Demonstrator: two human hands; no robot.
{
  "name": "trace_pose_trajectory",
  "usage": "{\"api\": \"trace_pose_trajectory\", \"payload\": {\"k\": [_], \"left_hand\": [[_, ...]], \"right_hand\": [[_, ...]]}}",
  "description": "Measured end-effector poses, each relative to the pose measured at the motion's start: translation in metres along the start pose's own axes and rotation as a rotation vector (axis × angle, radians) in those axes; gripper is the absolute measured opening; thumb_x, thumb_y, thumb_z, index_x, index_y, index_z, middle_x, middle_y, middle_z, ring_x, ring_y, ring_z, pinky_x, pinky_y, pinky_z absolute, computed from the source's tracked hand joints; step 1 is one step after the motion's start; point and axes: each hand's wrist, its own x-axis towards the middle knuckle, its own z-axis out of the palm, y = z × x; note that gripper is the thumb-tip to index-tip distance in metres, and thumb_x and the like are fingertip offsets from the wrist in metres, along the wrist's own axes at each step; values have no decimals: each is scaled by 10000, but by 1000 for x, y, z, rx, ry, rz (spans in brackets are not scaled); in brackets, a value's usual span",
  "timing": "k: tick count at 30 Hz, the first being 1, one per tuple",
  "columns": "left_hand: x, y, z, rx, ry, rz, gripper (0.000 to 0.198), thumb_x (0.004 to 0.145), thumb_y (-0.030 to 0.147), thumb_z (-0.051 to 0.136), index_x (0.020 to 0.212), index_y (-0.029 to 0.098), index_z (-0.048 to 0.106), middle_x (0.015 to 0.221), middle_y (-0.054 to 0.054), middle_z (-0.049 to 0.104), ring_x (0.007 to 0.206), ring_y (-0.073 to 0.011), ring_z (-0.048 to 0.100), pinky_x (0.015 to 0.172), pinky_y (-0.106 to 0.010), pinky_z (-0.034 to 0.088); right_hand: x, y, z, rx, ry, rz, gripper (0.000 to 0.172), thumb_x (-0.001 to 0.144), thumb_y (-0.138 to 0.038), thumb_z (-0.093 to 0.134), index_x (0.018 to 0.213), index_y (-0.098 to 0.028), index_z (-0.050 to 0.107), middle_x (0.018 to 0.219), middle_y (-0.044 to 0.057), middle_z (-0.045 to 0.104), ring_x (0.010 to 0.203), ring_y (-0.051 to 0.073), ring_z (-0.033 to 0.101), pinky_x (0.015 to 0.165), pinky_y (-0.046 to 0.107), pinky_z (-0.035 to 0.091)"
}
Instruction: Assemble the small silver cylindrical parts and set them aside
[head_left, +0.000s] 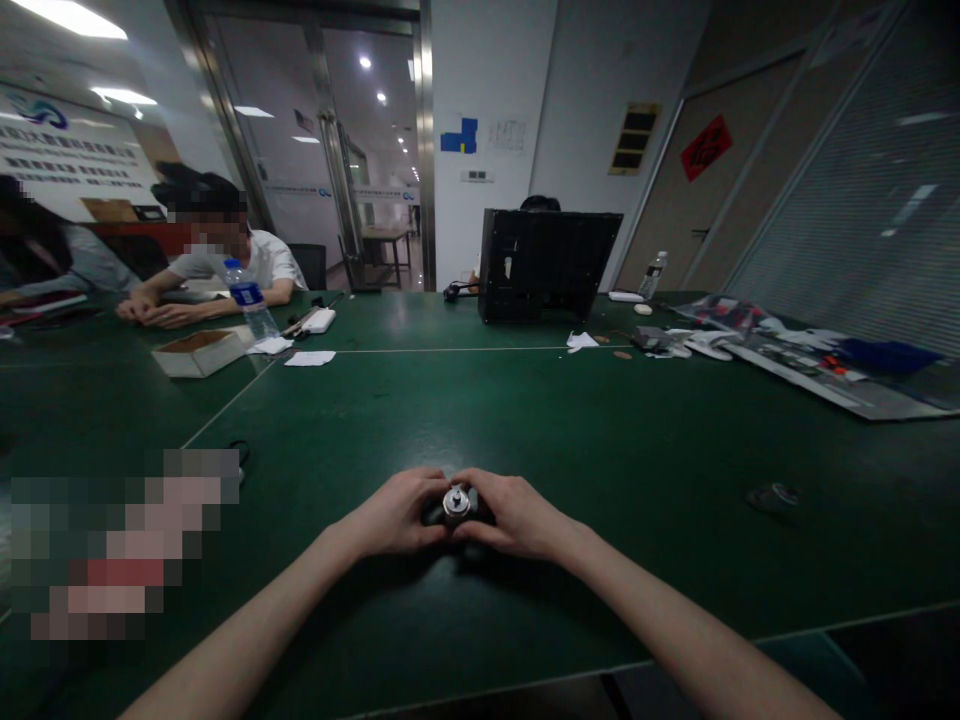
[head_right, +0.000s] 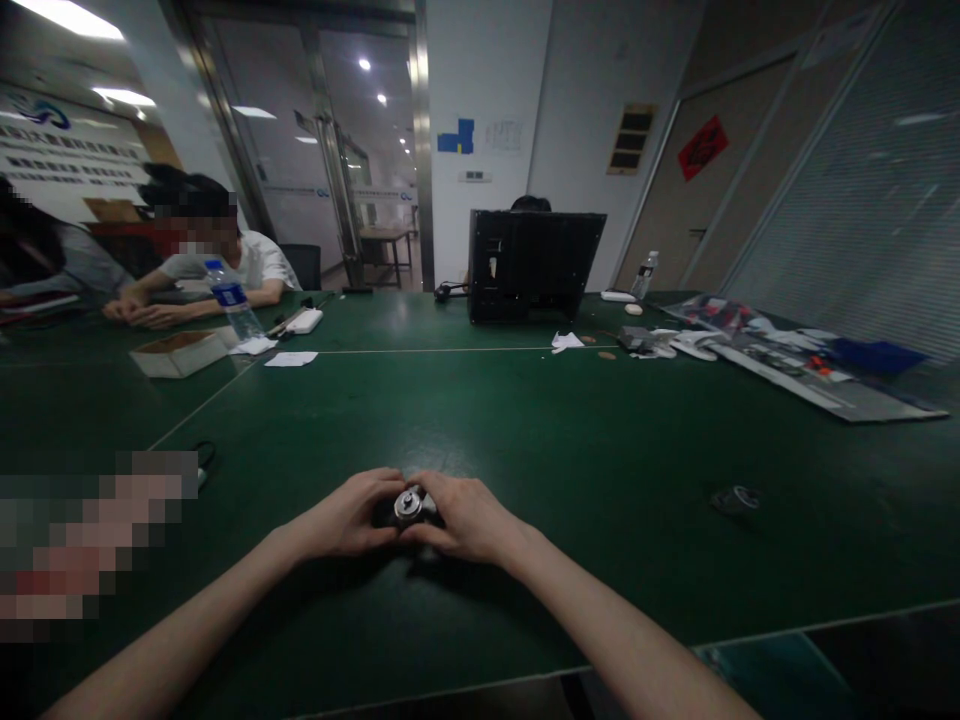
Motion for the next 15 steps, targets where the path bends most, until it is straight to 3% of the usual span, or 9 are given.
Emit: {"api": "trace_pose_trajectory", "payload": {"k": [6, 15], "left_hand": [[0, -2, 2, -26, 3, 24, 282, 779, 400, 652, 950, 177, 629, 963, -52, 583, 864, -213, 550, 766, -300, 426], [1, 0, -1, -30, -10, -1, 340, 756, 401, 677, 1018, 191, 624, 1001, -57, 579, 913, -233, 545, 812, -331, 425]], "right_hand": [[0, 0, -2, -16, 73, 34, 491, 850, -437, 554, 1259, -202, 417, 1096, 74, 603, 875, 188, 583, 786, 325, 444], [1, 3, -10, 8, 237, -20, 447, 893, -427, 489, 1251, -171, 410, 1132, 114, 571, 1027, 214, 539, 905, 382, 429]]}}
